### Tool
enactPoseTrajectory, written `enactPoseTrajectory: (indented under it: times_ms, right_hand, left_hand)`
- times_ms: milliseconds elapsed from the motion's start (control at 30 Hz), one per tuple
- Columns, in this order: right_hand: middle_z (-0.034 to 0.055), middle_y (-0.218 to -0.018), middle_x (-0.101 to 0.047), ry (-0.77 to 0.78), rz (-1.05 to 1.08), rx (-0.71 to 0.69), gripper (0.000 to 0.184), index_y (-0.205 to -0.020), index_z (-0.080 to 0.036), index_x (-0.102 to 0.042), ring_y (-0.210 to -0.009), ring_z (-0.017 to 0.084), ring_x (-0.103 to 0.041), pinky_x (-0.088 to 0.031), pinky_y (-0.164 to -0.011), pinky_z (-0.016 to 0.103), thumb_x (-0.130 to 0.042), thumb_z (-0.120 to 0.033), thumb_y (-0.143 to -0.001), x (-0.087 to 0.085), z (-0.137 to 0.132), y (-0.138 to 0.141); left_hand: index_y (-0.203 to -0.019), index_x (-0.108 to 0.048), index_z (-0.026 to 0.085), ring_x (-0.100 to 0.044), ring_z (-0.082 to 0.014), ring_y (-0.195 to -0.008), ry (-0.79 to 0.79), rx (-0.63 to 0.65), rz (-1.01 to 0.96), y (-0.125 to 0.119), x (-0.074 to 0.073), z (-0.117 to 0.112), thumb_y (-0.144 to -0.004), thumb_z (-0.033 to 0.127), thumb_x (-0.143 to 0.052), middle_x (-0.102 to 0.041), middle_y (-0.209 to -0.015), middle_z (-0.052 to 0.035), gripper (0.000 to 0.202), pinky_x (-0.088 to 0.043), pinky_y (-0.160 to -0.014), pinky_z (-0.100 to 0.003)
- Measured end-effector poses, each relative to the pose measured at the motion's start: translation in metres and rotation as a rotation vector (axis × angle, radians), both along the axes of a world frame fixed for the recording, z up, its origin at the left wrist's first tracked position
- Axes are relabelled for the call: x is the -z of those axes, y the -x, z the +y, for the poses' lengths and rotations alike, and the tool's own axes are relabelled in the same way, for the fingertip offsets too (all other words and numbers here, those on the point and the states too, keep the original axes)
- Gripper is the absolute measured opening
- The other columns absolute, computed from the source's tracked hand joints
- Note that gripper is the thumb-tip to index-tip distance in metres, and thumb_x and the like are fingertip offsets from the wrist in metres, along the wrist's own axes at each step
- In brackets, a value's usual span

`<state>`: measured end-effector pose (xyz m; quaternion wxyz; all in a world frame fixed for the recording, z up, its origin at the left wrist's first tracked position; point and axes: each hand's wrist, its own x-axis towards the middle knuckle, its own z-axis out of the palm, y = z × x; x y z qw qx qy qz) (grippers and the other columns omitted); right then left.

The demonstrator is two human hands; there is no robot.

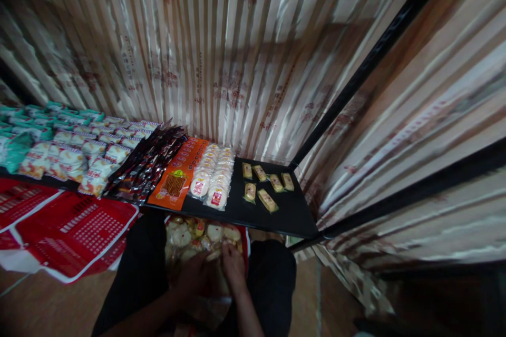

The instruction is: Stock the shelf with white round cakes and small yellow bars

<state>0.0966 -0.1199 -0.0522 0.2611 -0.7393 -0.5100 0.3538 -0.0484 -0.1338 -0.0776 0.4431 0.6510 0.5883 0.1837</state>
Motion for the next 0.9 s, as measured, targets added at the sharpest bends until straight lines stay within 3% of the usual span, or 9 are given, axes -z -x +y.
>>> enactPoseTrajectory:
  times_ms: [100,267,400,567,767,900]
  right_hand:
    - [0.0079,-0.088,-0.071,-0.029,0.071,0.001,0.052,-0.082,-0.022,-0.069,-0.089,0.022,-0.064,-0.045,-0.078,0.030,-0.030,-0.057,-0.082,-0.006,0.003,0.000]
    - [0.0068,-0.087,-0.070,-0.089,0.158,-0.021,0.054,-0.085,-0.020,-0.068,-0.087,0.022,-0.062,-0.044,-0.080,0.031,-0.035,-0.062,-0.079,-0.012,0.009,0.006]
    - [0.0043,-0.078,-0.068,-0.152,0.212,-0.040,0.049,-0.079,-0.020,-0.067,-0.079,0.020,-0.061,-0.046,-0.076,0.030,-0.040,-0.061,-0.077,-0.015,0.013,0.013]
    - [0.0042,-0.077,-0.067,-0.209,0.306,-0.054,0.041,-0.079,-0.020,-0.066,-0.075,0.020,-0.060,-0.047,-0.070,0.030,-0.050,-0.057,-0.072,-0.024,0.017,0.022]
    - [0.0033,-0.071,-0.066,-0.205,0.422,-0.045,0.041,-0.076,-0.021,-0.064,-0.067,0.019,-0.059,-0.048,-0.063,0.030,-0.057,-0.059,-0.063,-0.028,0.021,0.025]
    - [0.0024,-0.069,-0.065,-0.184,0.560,0.025,0.041,-0.075,-0.020,-0.063,-0.064,0.017,-0.058,-0.048,-0.062,0.029,-0.063,-0.057,-0.058,-0.017,0.020,0.024]
  left_hand:
    - [-0.110,-0.058,0.015,-0.057,-0.0214,-0.102,-0.025,-0.035,-0.046,0.003,-0.018,0.004,-0.083,0.031,-0.036,-0.064,-0.110,-0.0114,0.039,-0.040,-0.090,-0.031]
    - [-0.099,-0.061,0.017,-0.060,-0.0196,-0.087,-0.007,-0.127,-0.009,0.009,-0.037,0.015,-0.080,0.029,-0.039,-0.067,-0.094,-0.0095,0.032,-0.042,-0.078,-0.029]
    - [-0.090,-0.061,0.018,-0.058,-0.0164,-0.074,-0.013,-0.175,-0.050,0.018,-0.041,0.023,-0.079,0.029,-0.040,-0.065,-0.078,-0.0040,0.027,-0.042,-0.068,-0.026]
    - [-0.081,-0.060,0.017,-0.056,-0.0135,-0.066,-0.013,-0.237,-0.276,0.028,-0.041,0.032,-0.074,0.032,-0.047,-0.062,-0.070,-0.0003,0.021,-0.042,-0.058,-0.022]
    - [-0.084,-0.058,0.015,-0.053,-0.0123,-0.050,0.196,-0.398,-0.566,0.032,-0.047,0.040,-0.064,0.042,-0.061,-0.059,-0.062,0.0005,0.034,-0.039,-0.041,-0.022]
    - [-0.088,-0.056,0.013,-0.057,-0.0124,-0.057,0.203,-0.461,-0.683,0.036,-0.054,0.043,-0.058,0.042,-0.069,-0.064,-0.074,-0.0033,0.044,-0.042,-0.044,-0.021]
